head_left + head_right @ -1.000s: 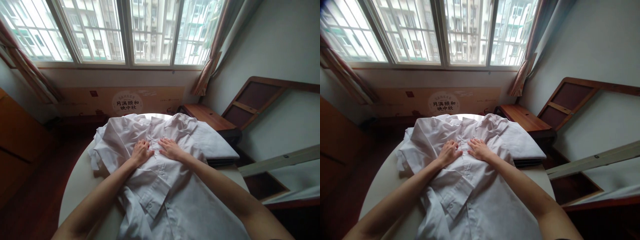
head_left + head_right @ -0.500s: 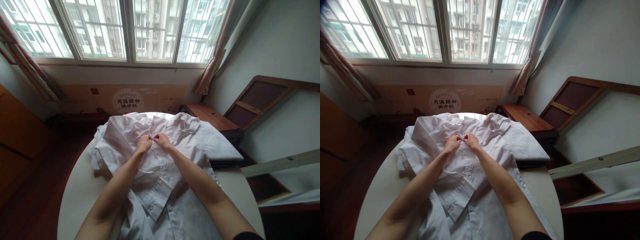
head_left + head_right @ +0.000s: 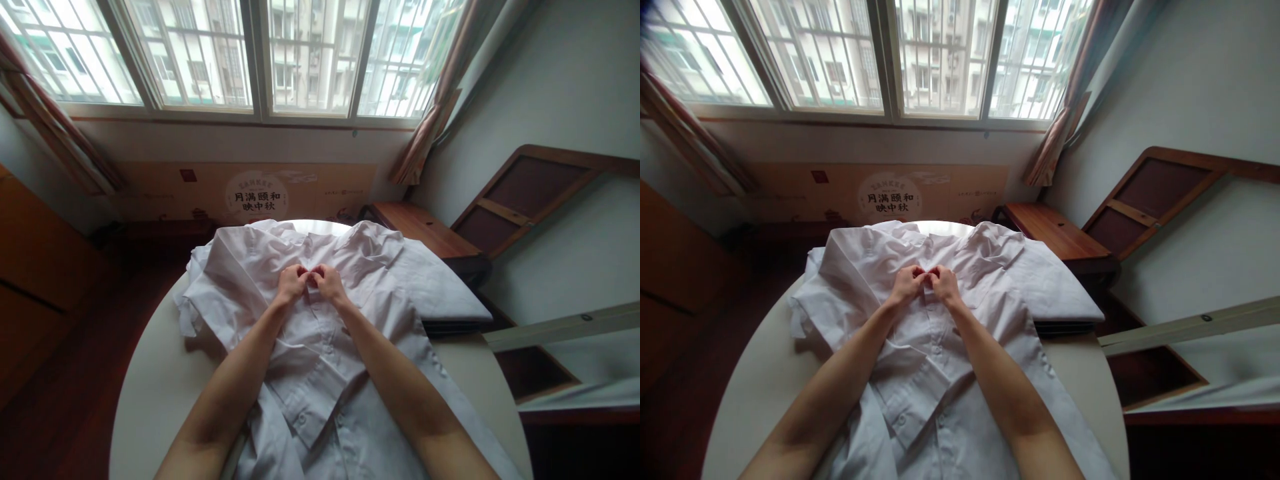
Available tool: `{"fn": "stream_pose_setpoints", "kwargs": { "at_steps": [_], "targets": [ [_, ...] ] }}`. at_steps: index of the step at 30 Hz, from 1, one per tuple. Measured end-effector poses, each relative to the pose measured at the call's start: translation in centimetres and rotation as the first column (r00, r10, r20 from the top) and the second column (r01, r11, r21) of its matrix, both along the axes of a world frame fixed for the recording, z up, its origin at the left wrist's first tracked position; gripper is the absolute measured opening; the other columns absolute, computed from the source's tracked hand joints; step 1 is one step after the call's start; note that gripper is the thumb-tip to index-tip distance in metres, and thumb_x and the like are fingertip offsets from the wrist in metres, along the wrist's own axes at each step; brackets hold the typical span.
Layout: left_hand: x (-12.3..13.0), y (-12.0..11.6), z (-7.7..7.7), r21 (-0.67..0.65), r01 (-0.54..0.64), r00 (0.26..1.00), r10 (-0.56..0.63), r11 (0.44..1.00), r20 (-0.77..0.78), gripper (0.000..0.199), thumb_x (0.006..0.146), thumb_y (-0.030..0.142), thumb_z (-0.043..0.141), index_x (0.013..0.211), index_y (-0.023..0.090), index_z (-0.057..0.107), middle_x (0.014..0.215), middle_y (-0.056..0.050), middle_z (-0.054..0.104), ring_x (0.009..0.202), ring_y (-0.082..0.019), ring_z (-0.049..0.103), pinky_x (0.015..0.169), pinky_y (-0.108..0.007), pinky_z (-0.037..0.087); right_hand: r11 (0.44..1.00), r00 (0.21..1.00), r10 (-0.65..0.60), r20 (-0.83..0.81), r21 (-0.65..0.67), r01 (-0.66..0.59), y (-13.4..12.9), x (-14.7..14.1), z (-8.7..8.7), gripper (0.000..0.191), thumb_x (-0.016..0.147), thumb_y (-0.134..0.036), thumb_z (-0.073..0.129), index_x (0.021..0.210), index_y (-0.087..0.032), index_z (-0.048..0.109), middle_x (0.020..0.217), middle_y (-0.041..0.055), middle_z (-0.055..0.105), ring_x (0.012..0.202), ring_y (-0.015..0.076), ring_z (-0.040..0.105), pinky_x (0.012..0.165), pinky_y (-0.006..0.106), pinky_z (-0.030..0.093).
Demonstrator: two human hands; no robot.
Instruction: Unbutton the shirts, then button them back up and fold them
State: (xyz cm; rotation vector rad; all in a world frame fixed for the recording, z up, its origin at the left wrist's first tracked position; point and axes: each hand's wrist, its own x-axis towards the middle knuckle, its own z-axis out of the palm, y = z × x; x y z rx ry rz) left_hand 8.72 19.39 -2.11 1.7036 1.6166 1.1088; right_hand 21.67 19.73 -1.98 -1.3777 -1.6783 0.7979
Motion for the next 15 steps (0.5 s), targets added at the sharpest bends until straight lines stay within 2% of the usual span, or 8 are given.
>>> {"fn": "stream_pose_setpoints", "kwargs": {
  "at_steps": [4,8,11,15],
  "targets": [
    [0.1,-0.2,0.0,0.034,0.001,0.997,-0.004,0.999,0.079,0.013,0.076,0.023,0.056,0.074,0.014,0.067,0.074,-0.005,0.069,0.068,-0.015,0.062,0.066,-0.025,0.046,0.998,0.999,-0.048,0.006,0.03,0.048,-0.7,-0.5,0.7,0.012,0.079,-0.019,0.052,0.075,-0.018,0.064,0.071,0.0031,0.069,0.067,0.0153,0.064,0.067,0.026,0.049],
    [0.6,-0.8,0.4,0.076,-0.092,0.991,0.083,0.993,0.109,0.013,0.075,0.024,0.057,0.077,0.014,0.066,0.076,-0.006,0.068,0.07,-0.015,0.062,0.067,-0.025,0.047,0.993,0.996,-0.091,-0.001,0.077,0.09,-1.2,-0.9,1.2,0.014,0.079,-0.02,0.051,0.076,-0.018,0.064,0.073,0.0036,0.069,0.069,0.0161,0.064,0.07,0.027,0.049],
    [0.9,-1.2,0.7,0.116,-0.16,0.985,0.152,0.98,0.075,0.014,0.077,0.024,0.056,0.079,0.014,0.066,0.08,-0.006,0.068,0.073,-0.015,0.062,0.07,-0.026,0.047,0.99,0.994,-0.11,-0.01,0.083,0.11,-1.3,-1.0,1.3,0.015,0.079,-0.019,0.05,0.078,-0.018,0.064,0.076,0.0038,0.069,0.07,0.0165,0.064,0.073,0.029,0.049],
    [1.2,-1.5,0.7,0.157,-0.113,0.994,0.109,0.981,0.03,0.014,0.078,0.024,0.056,0.08,0.016,0.067,0.083,-0.006,0.068,0.076,-0.016,0.062,0.073,-0.026,0.047,0.986,0.984,-0.143,-0.104,0.065,0.15,-0.8,-0.9,0.6,0.014,0.077,-0.019,0.05,0.079,-0.017,0.065,0.08,0.0055,0.07,0.073,0.0171,0.065,0.074,0.03,0.051]
  ]
}}
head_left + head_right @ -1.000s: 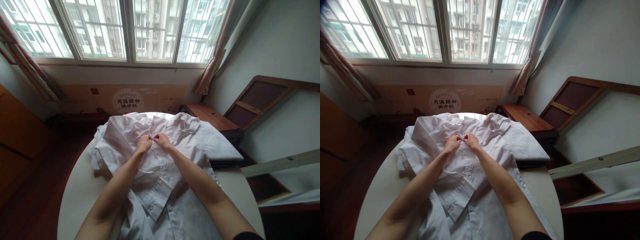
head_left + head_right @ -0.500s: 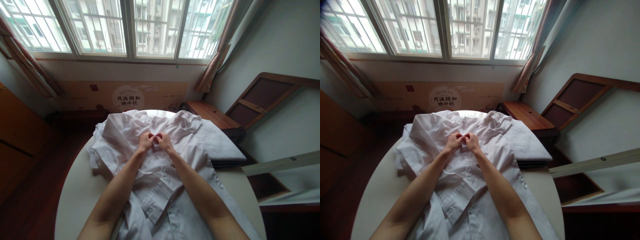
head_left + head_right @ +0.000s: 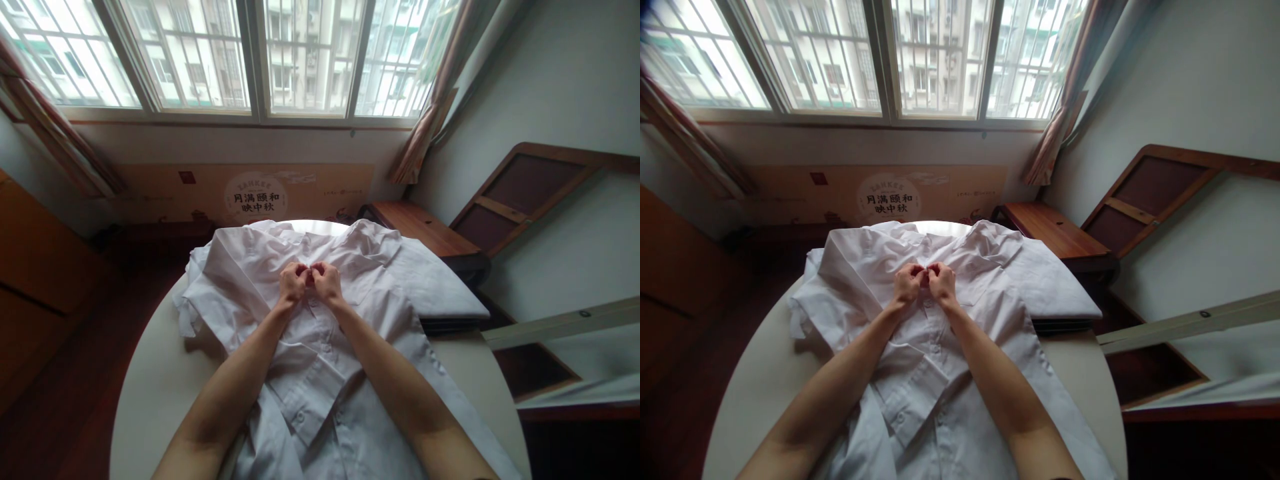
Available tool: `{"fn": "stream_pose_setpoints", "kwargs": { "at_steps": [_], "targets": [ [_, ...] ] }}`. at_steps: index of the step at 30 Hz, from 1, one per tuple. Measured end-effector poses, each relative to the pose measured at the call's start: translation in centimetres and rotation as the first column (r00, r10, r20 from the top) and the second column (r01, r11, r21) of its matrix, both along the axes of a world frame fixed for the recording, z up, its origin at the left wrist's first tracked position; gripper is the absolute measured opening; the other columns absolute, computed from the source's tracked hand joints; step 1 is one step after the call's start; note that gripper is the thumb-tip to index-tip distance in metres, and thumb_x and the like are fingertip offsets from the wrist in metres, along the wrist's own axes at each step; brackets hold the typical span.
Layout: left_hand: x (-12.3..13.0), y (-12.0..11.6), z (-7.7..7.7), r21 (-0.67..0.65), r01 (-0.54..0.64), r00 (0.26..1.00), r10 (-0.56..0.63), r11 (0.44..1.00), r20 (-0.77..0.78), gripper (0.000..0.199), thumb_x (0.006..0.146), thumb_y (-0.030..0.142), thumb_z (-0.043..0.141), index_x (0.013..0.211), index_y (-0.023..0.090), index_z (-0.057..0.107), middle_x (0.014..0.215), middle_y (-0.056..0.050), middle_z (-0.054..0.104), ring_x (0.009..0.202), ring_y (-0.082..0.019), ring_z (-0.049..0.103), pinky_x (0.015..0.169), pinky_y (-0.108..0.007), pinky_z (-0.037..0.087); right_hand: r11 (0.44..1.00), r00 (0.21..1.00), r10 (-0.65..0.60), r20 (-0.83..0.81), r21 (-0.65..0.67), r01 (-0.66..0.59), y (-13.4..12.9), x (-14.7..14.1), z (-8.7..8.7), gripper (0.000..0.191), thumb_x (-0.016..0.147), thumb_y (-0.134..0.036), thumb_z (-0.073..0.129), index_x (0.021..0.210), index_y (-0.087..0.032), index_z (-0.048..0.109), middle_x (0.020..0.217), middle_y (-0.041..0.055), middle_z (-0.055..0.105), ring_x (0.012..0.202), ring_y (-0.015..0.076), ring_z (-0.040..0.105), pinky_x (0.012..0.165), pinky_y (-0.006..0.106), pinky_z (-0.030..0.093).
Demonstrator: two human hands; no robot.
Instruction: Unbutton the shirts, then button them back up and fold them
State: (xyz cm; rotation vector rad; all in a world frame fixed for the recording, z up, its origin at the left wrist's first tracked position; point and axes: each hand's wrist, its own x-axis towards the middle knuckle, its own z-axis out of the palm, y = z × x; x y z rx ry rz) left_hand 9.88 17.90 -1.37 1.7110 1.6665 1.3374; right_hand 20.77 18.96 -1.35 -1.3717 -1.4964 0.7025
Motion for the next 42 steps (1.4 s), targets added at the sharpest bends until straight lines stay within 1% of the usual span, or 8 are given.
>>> {"fn": "stream_pose_setpoints", "kwargs": {
  "at_steps": [8,16,22,26,30,34,37,42],
  "targets": [
    [-0.4,0.1,-0.8,0.065,0.058,0.998,-0.059,0.996,0.006,0.017,0.08,0.021,0.053,0.083,0.016,0.069,0.086,-0.006,0.069,0.079,-0.016,0.063,0.078,-0.028,0.048,0.974,0.893,0.048,-0.447,-0.178,-0.142,0.7,-0.2,-1.2,0.013,0.071,-0.024,0.058,0.08,-0.016,0.064,0.075,0.003,0.069,0.067,0.015,0.065,0.065,0.028,0.055],
    [-0.4,0.2,-1.0,-0.059,0.073,0.995,-0.068,0.996,0.078,0.02,0.071,0.022,0.062,0.088,0.015,0.067,0.077,-0.005,0.068,0.067,-0.015,0.063,0.068,-0.026,0.05,0.964,0.9,0.062,-0.432,-0.208,-0.166,0.8,0.1,-1.5,0.01,0.066,-0.025,0.061,0.068,-0.015,0.062,0.062,0.0003,0.063,0.055,0.0113,0.058,0.052,0.022,0.049],
    [-1.0,0.6,-1.1,-0.055,0.073,0.988,-0.065,0.996,0.143,0.013,0.071,0.027,0.061,0.076,0.016,0.065,0.073,-0.002,0.067,0.068,-0.015,0.062,0.067,-0.024,0.049,0.925,0.763,0.092,-0.64,-0.228,-0.303,0.0,0.4,-0.4,0.019,0.065,-0.032,0.066,0.069,-0.017,0.055,0.057,-0.0035,0.057,0.05,0.0101,0.054,0.054,0.025,0.051],
    [-1.6,0.8,-0.6,-0.07,-0.098,0.977,0.109,0.993,0.182,0.016,0.077,0.027,0.055,0.081,0.014,0.064,0.076,-0.005,0.067,0.067,-0.015,0.061,0.066,-0.025,0.048,0.961,0.835,-0.048,-0.549,-0.254,-0.112,0.7,0.8,0.3,0.017,0.072,-0.034,0.06,0.072,-0.018,0.053,0.06,-0.0039,0.054,0.051,0.0093,0.052,0.053,0.024,0.049],
    [-1.7,-1.0,1.3,0.007,-0.249,0.965,0.249,0.969,-0.083,0.022,0.079,0.024,0.055,0.099,0.015,0.059,0.094,-0.009,0.065,0.084,-0.019,0.061,0.077,-0.029,0.046,0.985,0.872,-0.092,-0.481,-0.171,0.009,1.6,2.0,1.1,0.015,0.076,-0.032,0.056,0.081,-0.019,0.052,0.073,-0.0004,0.059,0.064,0.0117,0.059,0.064,0.025,0.05],
    [-1.5,-7.0,3.0,-0.064,0.103,0.882,-0.121,0.993,-0.456,0.022,0.081,0.037,0.056,0.094,0.02,0.06,0.088,-0.007,0.064,0.082,-0.021,0.06,0.074,-0.03,0.044,0.988,0.986,0.152,-0.062,-0.001,-0.153,-1.1,4.1,1.8,0.016,0.076,-0.028,0.059,0.087,-0.016,0.057,0.083,0.0046,0.062,0.075,0.0152,0.06,0.071,0.029,0.049],
    [-2.2,-12.5,3.1,-0.261,0.435,0.654,-0.502,0.862,-0.566,0.032,0.075,0.053,0.061,0.086,0.022,0.061,0.083,-0.006,0.063,0.076,-0.02,0.058,0.068,-0.028,0.041,0.916,0.859,0.357,0.367,0.043,-0.399,-5.4,5.5,1.8,0.019,0.078,-0.025,0.061,0.094,-0.017,0.062,0.093,0.0064,0.062,0.081,0.0163,0.059,0.077,0.031,0.047],
    [-6.0,-16.4,3.5,-0.43,0.573,0.429,-0.703,0.698,-0.568,0.034,0.09,0.04,0.043,0.067,0.021,0.059,0.064,-0.003,0.061,0.056,-0.014,0.051,0.056,-0.025,0.032,0.867,0.676,0.421,0.605,-0.049,-0.496,-9.7,6.0,0.7,0.024,0.085,-0.032,0.057,0.102,-0.016,0.064,0.1,0.0092,0.061,0.097,0.0199,0.056,0.086,0.03,0.043]
  ]
}}
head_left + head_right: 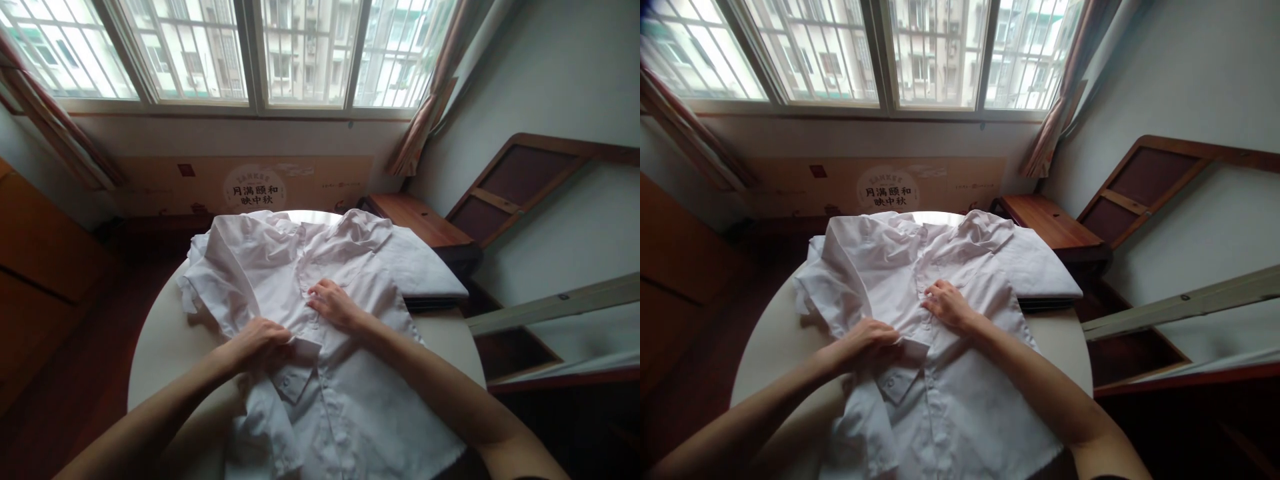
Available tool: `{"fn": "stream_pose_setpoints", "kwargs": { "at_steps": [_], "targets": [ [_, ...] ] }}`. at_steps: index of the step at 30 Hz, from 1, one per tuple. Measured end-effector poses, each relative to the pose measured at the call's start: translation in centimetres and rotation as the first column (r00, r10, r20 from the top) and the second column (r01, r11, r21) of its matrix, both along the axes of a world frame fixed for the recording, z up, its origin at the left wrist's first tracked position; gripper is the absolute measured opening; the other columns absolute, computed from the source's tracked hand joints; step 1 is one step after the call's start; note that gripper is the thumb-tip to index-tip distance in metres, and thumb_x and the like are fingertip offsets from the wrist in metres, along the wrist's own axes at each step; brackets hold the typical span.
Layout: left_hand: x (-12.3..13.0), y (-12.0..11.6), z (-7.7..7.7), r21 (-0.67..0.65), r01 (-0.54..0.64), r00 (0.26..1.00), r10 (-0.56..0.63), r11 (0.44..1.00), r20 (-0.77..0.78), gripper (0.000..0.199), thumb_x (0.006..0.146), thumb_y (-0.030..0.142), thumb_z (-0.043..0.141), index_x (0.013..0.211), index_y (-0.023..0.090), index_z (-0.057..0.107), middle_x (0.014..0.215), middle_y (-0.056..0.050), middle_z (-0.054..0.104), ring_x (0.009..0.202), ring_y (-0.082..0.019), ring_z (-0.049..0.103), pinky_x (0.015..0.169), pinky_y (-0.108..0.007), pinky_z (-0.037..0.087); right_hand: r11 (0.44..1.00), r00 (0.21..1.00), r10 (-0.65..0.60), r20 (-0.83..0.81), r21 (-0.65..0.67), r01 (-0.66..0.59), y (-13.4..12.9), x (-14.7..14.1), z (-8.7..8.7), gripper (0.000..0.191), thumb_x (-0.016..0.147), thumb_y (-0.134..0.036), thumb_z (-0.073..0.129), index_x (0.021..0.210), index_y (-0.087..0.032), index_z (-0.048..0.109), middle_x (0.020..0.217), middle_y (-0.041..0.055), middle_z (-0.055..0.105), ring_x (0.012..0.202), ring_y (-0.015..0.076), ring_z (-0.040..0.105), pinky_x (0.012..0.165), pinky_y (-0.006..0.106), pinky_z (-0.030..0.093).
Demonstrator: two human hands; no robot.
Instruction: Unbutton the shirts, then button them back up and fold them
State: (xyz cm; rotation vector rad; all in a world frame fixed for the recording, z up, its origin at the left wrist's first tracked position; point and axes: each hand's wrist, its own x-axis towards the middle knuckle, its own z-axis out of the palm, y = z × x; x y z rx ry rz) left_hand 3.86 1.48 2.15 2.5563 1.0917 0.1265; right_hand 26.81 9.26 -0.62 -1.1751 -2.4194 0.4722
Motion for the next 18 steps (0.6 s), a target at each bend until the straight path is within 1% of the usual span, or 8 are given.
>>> {"fn": "stream_pose_setpoints", "kwargs": {
  "at_steps": [2,5,8,11,13,15,16,18],
  "targets": [
    [-2.6,0.6,1.2,-0.016,-0.013,0.997,0.012,1.0,-0.077,0.047,0.093,0.041,0.034,0.057,0.02,0.056,0.058,-0.003,0.058,0.049,-0.012,0.047,0.053,-0.025,0.028,0.998,0.998,-0.067,0.002,-0.015,0.067,0.0,-0.3,-0.2,0.023,0.087,-0.032,0.054,0.101,-0.016,0.064,0.1,0.009,0.061,0.096,0.0188,0.057,0.086,0.028,0.042],
    [-6.8,2.0,4.2,0.096,-0.209,0.94,0.227,0.973,-0.253,0.057,0.092,0.048,0.031,0.05,0.018,0.054,0.052,-0.005,0.055,0.046,-0.014,0.045,0.052,-0.027,0.027,0.983,0.986,-0.166,0.006,-0.073,0.166,1.0,-0.9,0.1,0.022,0.09,-0.03,0.049,0.099,-0.017,0.065,0.097,0.0071,0.065,0.088,0.0165,0.059,0.08,0.026,0.042],
    [-9.6,2.8,7.4,0.364,-0.344,0.78,0.479,0.866,-0.402,0.043,0.089,0.041,0.041,0.058,0.017,0.059,0.06,-0.008,0.059,0.055,-0.019,0.052,0.058,-0.029,0.033,0.962,0.97,-0.231,0.079,-0.133,0.24,2.1,-1.7,0.7,0.021,0.085,-0.031,0.056,0.099,-0.019,0.066,0.091,0.0052,0.068,0.08,0.0165,0.061,0.072,0.025,0.042],
    [-9.0,2.8,9.5,0.623,-0.356,0.621,0.675,0.696,-0.399,0.016,0.082,0.021,0.05,0.074,0.013,0.063,0.077,-0.013,0.062,0.074,-0.027,0.057,0.07,-0.038,0.038,0.963,0.968,-0.22,0.119,-0.13,0.234,2.8,-2.8,1.0,0.017,0.081,-0.03,0.062,0.093,-0.021,0.068,0.089,0.0043,0.07,0.079,0.0168,0.062,0.07,0.024,0.041],
    [-6.5,2.7,9.5,0.713,-0.36,0.622,0.725,0.601,-0.297,0.015,0.08,0.015,0.049,0.087,0.011,0.062,0.089,-0.017,0.062,0.087,-0.031,0.055,0.077,-0.043,0.038,0.971,0.974,-0.197,0.108,-0.114,0.209,3.0,-3.3,1.0,0.013,0.08,-0.025,0.061,0.088,-0.02,0.069,0.088,0.0043,0.07,0.081,0.0167,0.062,0.071,0.024,0.04],
    [-3.1,2.8,8.2,0.699,-0.415,0.71,0.687,0.583,-0.152,0.018,0.084,0.016,0.046,0.093,0.014,0.061,0.096,-0.016,0.061,0.096,-0.031,0.054,0.083,-0.044,0.038,0.971,0.974,-0.198,0.107,-0.113,0.21,3.1,-3.7,1.0,0.011,0.079,-0.021,0.061,0.084,-0.019,0.07,0.086,0.0048,0.071,0.081,0.0172,0.062,0.071,0.024,0.04],
    [-1.4,3.1,7.1,0.637,-0.461,0.757,0.649,0.618,-0.082,0.016,0.085,0.019,0.047,0.091,0.015,0.062,0.095,-0.015,0.062,0.096,-0.03,0.055,0.083,-0.042,0.039,0.969,0.972,-0.206,0.112,-0.119,0.219,3.2,-3.8,1.0,0.01,0.078,-0.021,0.061,0.082,-0.019,0.07,0.085,0.0051,0.071,0.081,0.0176,0.062,0.07,0.024,0.04],
    [1.5,4.0,4.5,0.394,-0.518,0.831,0.556,0.759,0.021,0.013,0.084,0.024,0.052,0.088,0.017,0.063,0.09,-0.011,0.064,0.087,-0.025,0.059,0.077,-0.035,0.042,0.962,0.968,-0.214,0.132,-0.145,0.233,3.3,-3.7,1.1,0.008,0.076,-0.021,0.063,0.078,-0.018,0.07,0.082,0.0057,0.071,0.079,0.0183,0.062,0.068,0.024,0.039]
  ]
}}
